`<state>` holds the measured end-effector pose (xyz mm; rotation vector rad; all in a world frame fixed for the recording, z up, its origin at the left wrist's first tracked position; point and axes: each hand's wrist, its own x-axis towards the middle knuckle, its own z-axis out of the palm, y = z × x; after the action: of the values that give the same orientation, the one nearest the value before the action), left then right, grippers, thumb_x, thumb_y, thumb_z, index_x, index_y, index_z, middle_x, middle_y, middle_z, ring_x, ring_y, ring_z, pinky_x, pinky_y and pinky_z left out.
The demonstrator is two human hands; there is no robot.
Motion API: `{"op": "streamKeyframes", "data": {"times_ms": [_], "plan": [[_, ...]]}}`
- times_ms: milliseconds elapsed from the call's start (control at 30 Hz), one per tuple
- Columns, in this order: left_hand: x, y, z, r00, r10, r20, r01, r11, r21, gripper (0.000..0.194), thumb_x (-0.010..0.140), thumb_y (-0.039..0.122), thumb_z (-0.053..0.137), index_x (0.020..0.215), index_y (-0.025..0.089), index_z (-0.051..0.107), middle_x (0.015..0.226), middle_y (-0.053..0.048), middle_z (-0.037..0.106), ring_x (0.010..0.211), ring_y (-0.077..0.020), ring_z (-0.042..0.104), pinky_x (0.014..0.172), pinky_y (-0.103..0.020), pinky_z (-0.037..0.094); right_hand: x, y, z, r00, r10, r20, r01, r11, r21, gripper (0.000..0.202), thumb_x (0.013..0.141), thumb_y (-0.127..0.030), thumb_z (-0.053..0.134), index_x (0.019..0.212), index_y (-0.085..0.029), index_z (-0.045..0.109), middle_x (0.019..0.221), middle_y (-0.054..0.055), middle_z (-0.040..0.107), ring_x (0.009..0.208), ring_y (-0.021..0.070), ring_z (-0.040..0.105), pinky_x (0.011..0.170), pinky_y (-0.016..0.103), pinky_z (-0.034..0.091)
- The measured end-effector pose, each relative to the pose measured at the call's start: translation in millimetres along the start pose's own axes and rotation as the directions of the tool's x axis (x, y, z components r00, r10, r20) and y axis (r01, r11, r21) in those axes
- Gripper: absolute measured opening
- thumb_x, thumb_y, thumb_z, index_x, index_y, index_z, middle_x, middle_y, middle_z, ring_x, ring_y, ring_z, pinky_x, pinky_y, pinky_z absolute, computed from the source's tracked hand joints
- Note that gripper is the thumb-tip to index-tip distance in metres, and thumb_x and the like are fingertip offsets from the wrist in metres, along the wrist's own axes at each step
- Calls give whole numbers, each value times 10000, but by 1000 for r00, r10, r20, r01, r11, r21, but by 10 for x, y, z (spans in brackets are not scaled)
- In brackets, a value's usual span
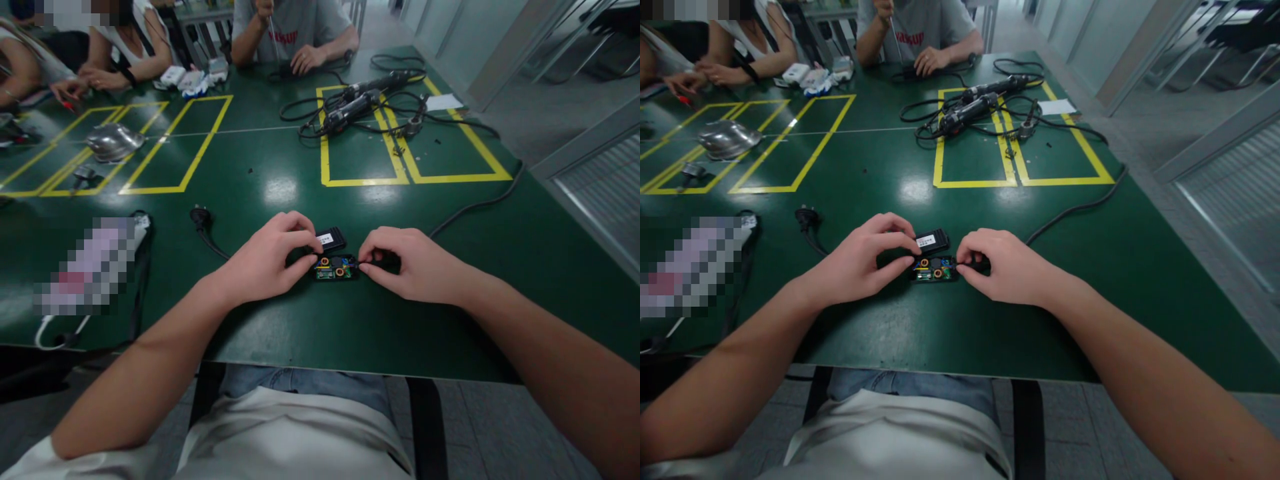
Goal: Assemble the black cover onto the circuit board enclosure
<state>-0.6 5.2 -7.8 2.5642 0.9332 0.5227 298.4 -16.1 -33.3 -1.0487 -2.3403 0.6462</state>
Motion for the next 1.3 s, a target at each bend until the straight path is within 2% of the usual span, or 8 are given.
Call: {"op": "streamKeyframes", "data": {"times_ms": [133, 367, 500, 600, 733, 933, 1100, 1300], "plan": [[31, -102, 90, 997, -76, -27, 78, 993, 84, 344, 1101, 251, 595, 1338, 252, 844, 1498, -131, 741, 1369, -306, 696, 1209, -534, 546, -3, 27, 15, 1000, 0, -6, 0, 1000, 11, 38, 941, -259, 708, 947, -223, 722, 814, 25, 723, 699, 183, 636, 684, 318, 482], [43, -190, 107, 962, -247, -120, 261, 957, 122, 261, 983, 314, 801, 1220, 227, 866, 1170, -84, 876, 1074, -296, 801, 1029, -467, 631, 15, 6, -4, 1000, 25, 19, -25, 999, 33, 77, 927, -277, 687, 980, -224, 702, 830, 26, 712, 713, 187, 635, 687, 321, 480], [16, -79, 61, 984, -48, -172, 47, 999, -13, 308, 1026, 316, 738, 1304, 223, 832, 1265, -91, 848, 1160, -266, 783, 1072, -410, 615, 20, -11, -36, 998, 51, 42, -53, 997, 49, 122, 849, -218, 680, 959, -237, 630, 856, 22, 708, 726, 188, 619, 689, 317, 464], [-6, -11, 51, 990, 100, -99, -109, 990, -87, 330, 1052, 319, 711, 1351, 238, 824, 1332, -104, 823, 1193, -255, 771, 1084, -398, 609, 21, -17, -49, 996, 68, 61, -71, 996, 54, 200, 783, -186, 681, 946, -248, 583, 865, 14, 691, 732, 186, 603, 694, 314, 453], [-7, 10, 64, 985, 142, 94, -134, 987, -86, 290, 1069, 284, 696, 1315, 247, 844, 1307, -104, 827, 1165, -251, 760, 1075, -412, 601, 24, -31, -48, 995, 67, 72, -70, 997, 41, 213, 770, -189, 676, 940, -253, 565, 847, 7, 663, 731, 188, 584, 692, 317, 436], [-6, 48, 65, 985, 140, 101, -132, 987, -86, 281, 1070, 271, 701, 1314, 231, 836, 1314, -115, 823, 1176, -259, 749, 1088, -429, 587, 19, -37, -34, 996, 59, 73, -62, 997, 37, 184, 790, -191, 686, 919, -255, 571, 834, 8, 659, 731, 189, 574, 694, 314, 437], [2, 81, 84, 1000, 16, 16, -14, 993, -117, 291, 1082, 298, 677, 1333, 218, 801, 1273, -89, 846, 1150, -246, 770, 1073, -397, 589, 12, -18, -22, 997, 60, 55, -62, 998, 32, 181, 801, -199, 705, 929, -253, 589, 839, 10, 676, 723, 189, 583, 692, 315, 441], [48, -6, 145, 975, -196, -104, 200, 979, 28, 292, 1033, 251, 705, 1314, 208, 773, 1254, -90, 842, 1169, -275, 761, 1072, -437, 597, 23, -13, -5, 998, 49, 43, -50, 998, 31, 101, 874, -228, 694, 934, -245, 615, 822, 10, 673, 715, 183, 595, 688, 309, 452]]}}
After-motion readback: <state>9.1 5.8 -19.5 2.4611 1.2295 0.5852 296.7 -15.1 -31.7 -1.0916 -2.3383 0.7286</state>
